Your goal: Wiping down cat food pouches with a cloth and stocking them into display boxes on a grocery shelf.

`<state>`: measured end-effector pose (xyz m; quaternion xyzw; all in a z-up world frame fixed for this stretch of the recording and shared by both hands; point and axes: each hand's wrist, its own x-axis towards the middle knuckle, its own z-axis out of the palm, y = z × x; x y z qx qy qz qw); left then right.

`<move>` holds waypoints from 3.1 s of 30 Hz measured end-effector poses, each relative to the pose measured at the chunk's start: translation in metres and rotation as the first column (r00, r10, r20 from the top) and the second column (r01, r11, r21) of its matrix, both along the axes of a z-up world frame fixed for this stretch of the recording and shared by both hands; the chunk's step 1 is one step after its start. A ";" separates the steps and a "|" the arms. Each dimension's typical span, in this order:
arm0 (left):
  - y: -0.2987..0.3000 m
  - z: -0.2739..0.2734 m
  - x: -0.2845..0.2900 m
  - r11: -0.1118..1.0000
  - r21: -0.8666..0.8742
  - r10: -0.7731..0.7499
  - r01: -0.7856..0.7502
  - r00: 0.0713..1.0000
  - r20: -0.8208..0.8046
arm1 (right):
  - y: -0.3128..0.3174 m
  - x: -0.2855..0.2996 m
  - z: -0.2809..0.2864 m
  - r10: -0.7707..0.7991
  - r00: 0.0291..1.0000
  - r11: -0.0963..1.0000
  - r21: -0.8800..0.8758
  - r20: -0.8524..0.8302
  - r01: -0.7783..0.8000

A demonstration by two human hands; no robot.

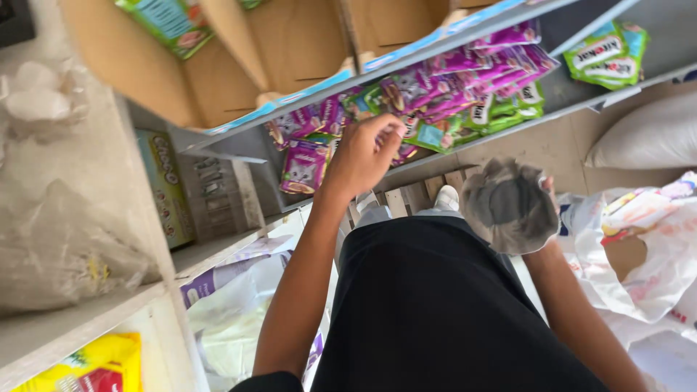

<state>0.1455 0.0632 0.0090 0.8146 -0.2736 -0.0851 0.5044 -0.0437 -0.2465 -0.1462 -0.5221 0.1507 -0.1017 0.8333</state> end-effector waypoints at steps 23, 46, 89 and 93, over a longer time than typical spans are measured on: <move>-0.157 -0.226 0.076 0.741 0.542 0.180 -0.396 0.895 0.407 | -0.166 -0.117 0.003 0.120 0.992 0.963 0.248 -0.036 -0.107; -0.109 -0.203 -0.008 0.936 0.253 0.042 -0.246 0.790 0.612 | -0.147 -0.038 0.013 0.330 0.943 0.822 0.502 -0.037 -0.268; -0.134 -0.143 0.022 0.753 0.654 -0.163 -0.065 0.946 0.281 | -0.163 -0.023 0.093 0.397 0.911 0.811 0.422 0.113 -0.406; -0.129 -0.133 0.027 0.724 0.680 -0.200 -0.116 0.908 0.368 | -0.119 0.017 0.124 0.385 0.908 0.852 0.314 0.166 -0.419</move>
